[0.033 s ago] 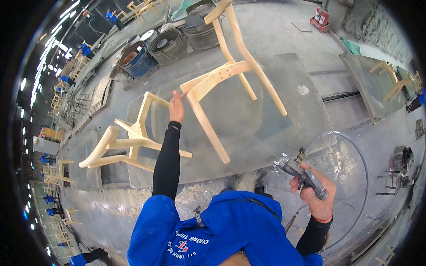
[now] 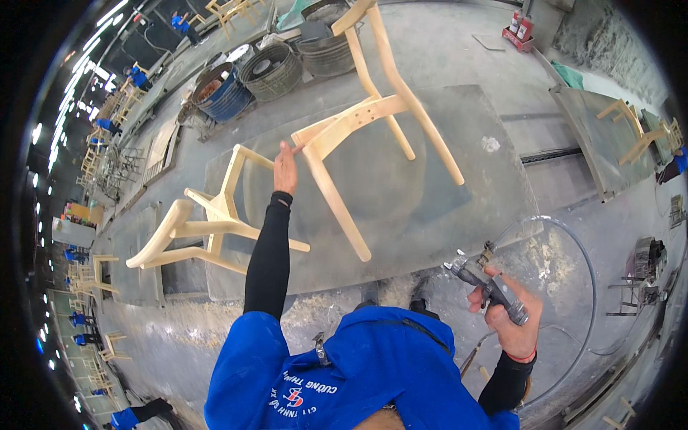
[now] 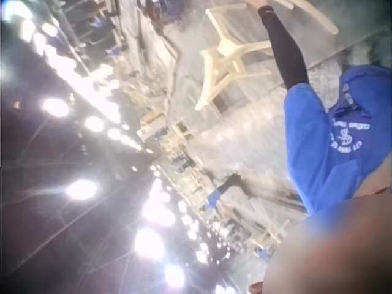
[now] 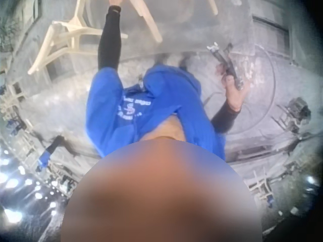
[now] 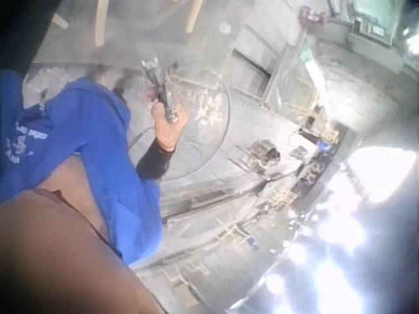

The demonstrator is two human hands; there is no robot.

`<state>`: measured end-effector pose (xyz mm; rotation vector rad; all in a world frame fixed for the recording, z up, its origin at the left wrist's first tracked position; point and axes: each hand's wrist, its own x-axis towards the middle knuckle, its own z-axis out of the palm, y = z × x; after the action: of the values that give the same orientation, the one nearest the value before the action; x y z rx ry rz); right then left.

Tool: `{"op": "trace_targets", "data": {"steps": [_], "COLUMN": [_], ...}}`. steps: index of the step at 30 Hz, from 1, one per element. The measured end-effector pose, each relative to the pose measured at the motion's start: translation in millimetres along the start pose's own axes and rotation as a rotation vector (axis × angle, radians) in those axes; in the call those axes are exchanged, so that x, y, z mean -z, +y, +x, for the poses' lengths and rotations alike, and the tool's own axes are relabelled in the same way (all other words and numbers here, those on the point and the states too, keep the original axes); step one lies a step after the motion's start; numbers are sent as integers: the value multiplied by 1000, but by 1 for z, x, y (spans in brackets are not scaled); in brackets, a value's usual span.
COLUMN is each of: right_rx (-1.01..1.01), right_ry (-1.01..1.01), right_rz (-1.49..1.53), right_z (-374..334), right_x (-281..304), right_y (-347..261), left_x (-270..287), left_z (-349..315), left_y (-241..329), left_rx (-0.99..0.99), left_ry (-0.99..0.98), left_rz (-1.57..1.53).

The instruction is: The person uses a handheld spray gun to apply a finish to multiple wooden chair frames. They rotate each chair to cover all sides, then place it on a nearby table before moving to the next chair.

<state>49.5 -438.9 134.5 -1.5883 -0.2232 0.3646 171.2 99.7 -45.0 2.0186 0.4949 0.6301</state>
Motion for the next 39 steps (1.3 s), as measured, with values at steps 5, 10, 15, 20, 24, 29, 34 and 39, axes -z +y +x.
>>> {"op": "trace_targets", "data": {"steps": [5,10,15,20,24,29,34,39], "right_rx": [-179,-369,-104,195,47,134,325,471], "right_ry": [-50,-78,-121,-170,-214,-162,-57,-51], "right_rz": [-56,-197,-509,-756,-845,-874,-818,-792], "right_z": [-33,-59,-84,-89,-89,-83,-54,-23], "right_x": [-7,-41,-101,-157,-182,-201,-225,-241], "right_y": [16,39,18,14,34,32,7,1], "left_x": [4,3,15,19,16,23,23,31], "left_z": [21,42,56,73,83,95,97,98], "left_y": [-11,-15,-15,-21,-25,-23,-15,-7], "left_rx": [-54,-123,-151,-177,-196,-145,-166,-141], "left_ry": [-67,-99,-195,-284,-267,-431,-422,-561], "left_rz": [112,166,160,170,152,186,196,303]}}
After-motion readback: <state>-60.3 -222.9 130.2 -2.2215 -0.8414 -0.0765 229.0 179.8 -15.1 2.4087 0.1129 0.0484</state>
